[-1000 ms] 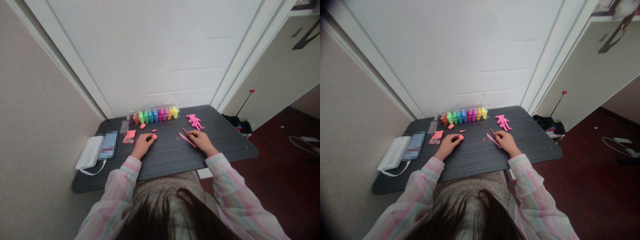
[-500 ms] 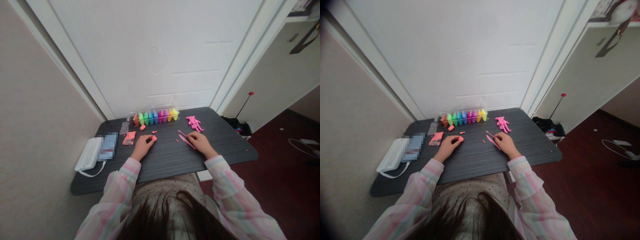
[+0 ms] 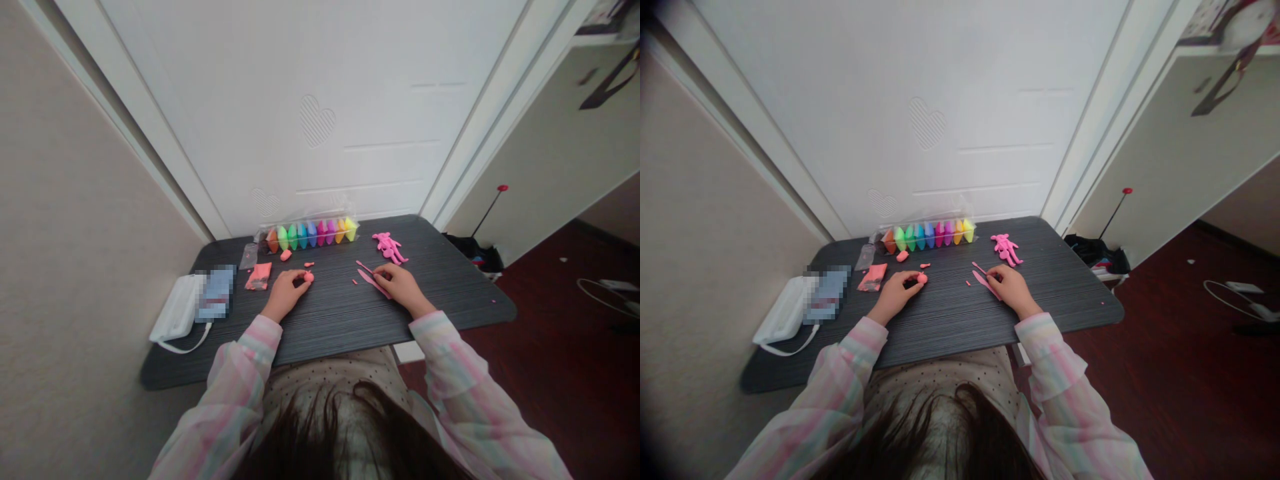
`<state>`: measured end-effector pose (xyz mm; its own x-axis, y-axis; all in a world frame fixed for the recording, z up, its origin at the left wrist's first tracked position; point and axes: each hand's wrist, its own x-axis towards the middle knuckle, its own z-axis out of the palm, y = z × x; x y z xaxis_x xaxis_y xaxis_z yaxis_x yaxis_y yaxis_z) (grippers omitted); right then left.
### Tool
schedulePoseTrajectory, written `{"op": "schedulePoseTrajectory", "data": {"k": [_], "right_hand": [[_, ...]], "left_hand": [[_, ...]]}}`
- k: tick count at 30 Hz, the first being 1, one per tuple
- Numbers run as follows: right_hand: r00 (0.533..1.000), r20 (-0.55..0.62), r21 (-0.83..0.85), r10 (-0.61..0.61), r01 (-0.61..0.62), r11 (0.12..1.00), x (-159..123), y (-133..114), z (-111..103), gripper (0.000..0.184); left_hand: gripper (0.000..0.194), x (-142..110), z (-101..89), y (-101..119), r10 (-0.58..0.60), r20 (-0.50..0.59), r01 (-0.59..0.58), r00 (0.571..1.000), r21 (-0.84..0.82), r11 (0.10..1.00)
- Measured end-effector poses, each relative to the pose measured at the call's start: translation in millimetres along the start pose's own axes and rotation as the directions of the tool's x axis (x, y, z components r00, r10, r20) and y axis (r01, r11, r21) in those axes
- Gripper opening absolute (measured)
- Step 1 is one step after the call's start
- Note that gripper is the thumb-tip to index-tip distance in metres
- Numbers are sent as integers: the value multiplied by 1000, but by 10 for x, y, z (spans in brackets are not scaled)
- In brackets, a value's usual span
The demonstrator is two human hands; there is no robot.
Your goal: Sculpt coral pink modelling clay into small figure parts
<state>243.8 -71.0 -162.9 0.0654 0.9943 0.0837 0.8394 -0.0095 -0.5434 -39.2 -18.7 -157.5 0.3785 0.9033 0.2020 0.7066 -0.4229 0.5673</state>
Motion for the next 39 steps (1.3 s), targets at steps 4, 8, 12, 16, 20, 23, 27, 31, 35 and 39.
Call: {"op": "schedulePoseTrajectory", "data": {"k": [4,8,12,16,20,23,27,31,35,39], "right_hand": [[999,-43,13,-3,4,1000,-22,-22,0,28],[990,-133,7,-41,42,999,-47,-107,-53,22],[974,-161,-31,-162,159,987,-5,-319,-97,24],[949,-2,-63,-314,313,948,158,-655,-17,21],[912,153,-76,-380,395,916,374,-912,143,31],[889,229,-62,-396,420,906,468,-968,233,36],[885,268,-26,-380,401,916,470,-956,267,30],[890,231,70,-393,388,919,435,-943,239,24],[892,230,155,-390,362,919,416,-925,219,23],[911,216,250,-352,297,922,400,-920,197,20]], "left_hand": [[25,-3,8,-11,-1,-12,1,1000,-4,1000],[20,-9,-24,44,17,-63,-19,998,-32,999],[16,11,-35,116,58,-76,-63,995,-63,996],[12,96,-19,145,95,-38,-98,995,-85,992],[14,217,-39,117,108,-12,-109,994,-83,991],[17,268,-64,76,110,-1,-109,994,-80,991],[17,271,-63,39,119,38,-114,992,-108,988],[18,255,-55,36,150,41,-143,988,-140,980],[18,231,-63,45,196,36,-187,980,-171,967],[26,206,-66,52,190,48,-176,981,-208,962]]}}
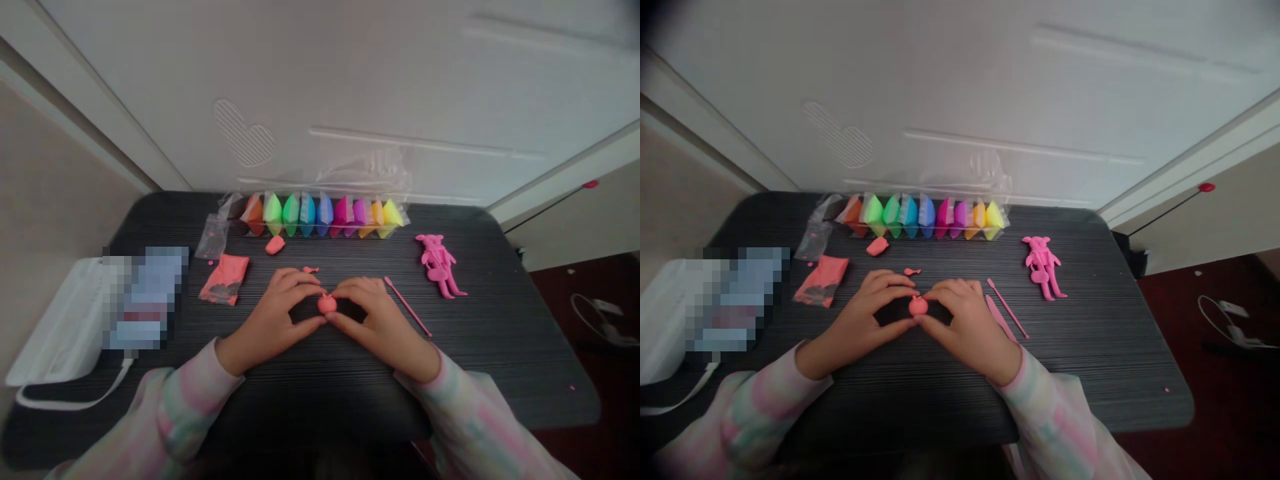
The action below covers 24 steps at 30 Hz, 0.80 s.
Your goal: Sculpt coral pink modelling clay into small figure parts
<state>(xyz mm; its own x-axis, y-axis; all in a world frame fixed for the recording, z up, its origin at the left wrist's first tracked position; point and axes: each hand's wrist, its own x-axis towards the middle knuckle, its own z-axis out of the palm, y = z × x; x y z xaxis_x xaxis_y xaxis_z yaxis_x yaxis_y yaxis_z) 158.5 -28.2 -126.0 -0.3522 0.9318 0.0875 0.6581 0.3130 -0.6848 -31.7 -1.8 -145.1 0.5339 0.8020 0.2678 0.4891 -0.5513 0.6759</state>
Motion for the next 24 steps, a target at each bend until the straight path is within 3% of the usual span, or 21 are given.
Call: {"op": "schedulePoseTrajectory", "data": {"k": [3,6,11,16,24], "right_hand": [[999,-1,129,49,-48,990,-6,-33,-30,18],[994,23,264,104,-106,959,-9,-78,-53,15],[989,12,402,150,-142,905,-27,-127,-24,12],[977,33,486,208,-198,851,-45,-170,18,12],[976,41,522,213,-203,829,-99,-201,46,13]], "left_hand": [[29,-20,-1,10,-18,-16,18,1000,7,1000],[22,-50,-13,28,49,-131,-34,990,118,992],[26,-82,-58,82,260,-324,-154,910,319,935],[21,-65,-84,137,352,-360,-213,864,372,903],[18,-73,-64,179,368,-400,-211,839,384,899]]}}
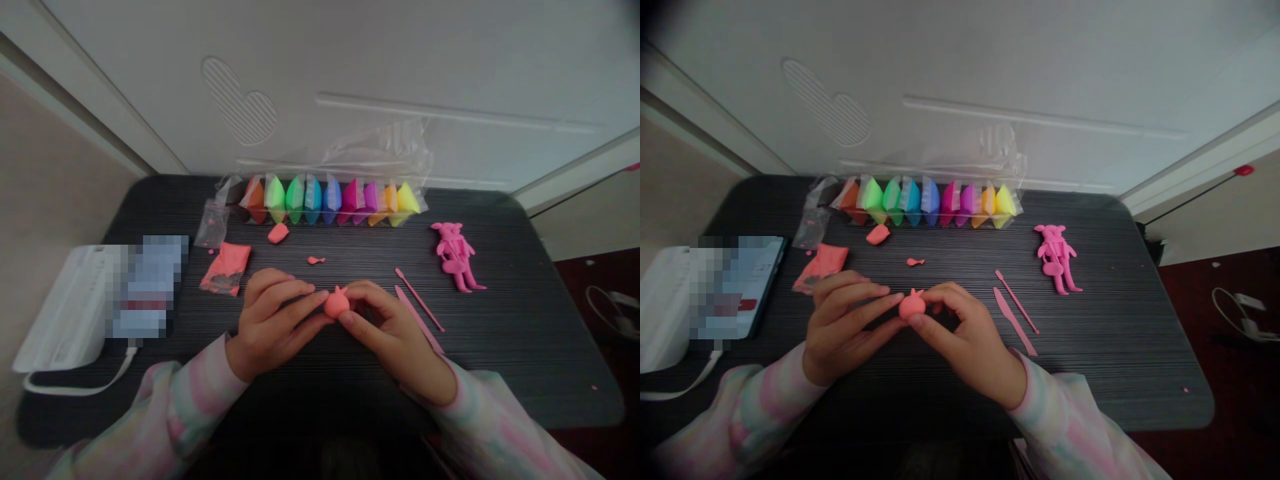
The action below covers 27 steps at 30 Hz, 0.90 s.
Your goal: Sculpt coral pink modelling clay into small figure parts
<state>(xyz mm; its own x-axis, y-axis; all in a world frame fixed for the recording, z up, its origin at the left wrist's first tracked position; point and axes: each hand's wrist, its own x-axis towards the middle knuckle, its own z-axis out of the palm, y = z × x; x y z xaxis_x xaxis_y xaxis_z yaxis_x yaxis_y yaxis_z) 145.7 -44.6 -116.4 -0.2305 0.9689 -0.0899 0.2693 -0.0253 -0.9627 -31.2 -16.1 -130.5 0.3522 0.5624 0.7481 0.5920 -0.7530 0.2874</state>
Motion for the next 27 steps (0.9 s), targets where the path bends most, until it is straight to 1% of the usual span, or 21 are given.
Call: {"op": "schedulePoseTrajectory", "data": {"k": [11,23,27], "right_hand": [[999,-26,-6,-18,18,1000,6,12,19,14],[999,-30,-14,-25,24,1000,2,4,20,12],[999,-39,5,-30,31,1000,2,2,31,12]], "left_hand": [[17,-6,9,9,3,26,-3,1000,-18,1000],[20,-8,14,25,15,20,-14,1000,-20,1000],[24,-22,8,22,29,39,-28,999,-30,999]]}}
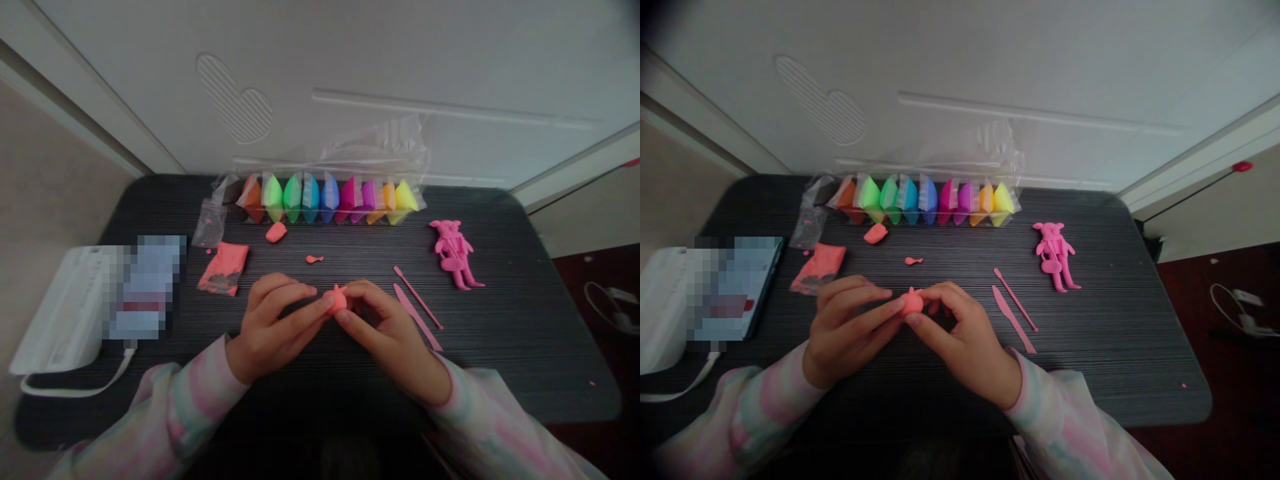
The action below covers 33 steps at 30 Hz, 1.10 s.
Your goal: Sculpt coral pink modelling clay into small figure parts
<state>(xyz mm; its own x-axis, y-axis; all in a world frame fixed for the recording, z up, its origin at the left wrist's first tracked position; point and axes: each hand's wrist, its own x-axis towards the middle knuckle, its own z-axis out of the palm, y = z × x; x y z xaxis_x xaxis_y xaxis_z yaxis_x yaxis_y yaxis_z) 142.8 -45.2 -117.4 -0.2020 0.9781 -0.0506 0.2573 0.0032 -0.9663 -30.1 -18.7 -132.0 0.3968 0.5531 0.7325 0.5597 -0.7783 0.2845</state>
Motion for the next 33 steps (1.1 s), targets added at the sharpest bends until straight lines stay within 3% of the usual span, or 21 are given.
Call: {"op": "schedulePoseTrajectory", "data": {"k": [33], "right_hand": [[1000,6,-23,25,-24,999,17,-6,11,11]], "left_hand": [[31,-46,6,-43,44,87,-41,995,-39,998]]}}
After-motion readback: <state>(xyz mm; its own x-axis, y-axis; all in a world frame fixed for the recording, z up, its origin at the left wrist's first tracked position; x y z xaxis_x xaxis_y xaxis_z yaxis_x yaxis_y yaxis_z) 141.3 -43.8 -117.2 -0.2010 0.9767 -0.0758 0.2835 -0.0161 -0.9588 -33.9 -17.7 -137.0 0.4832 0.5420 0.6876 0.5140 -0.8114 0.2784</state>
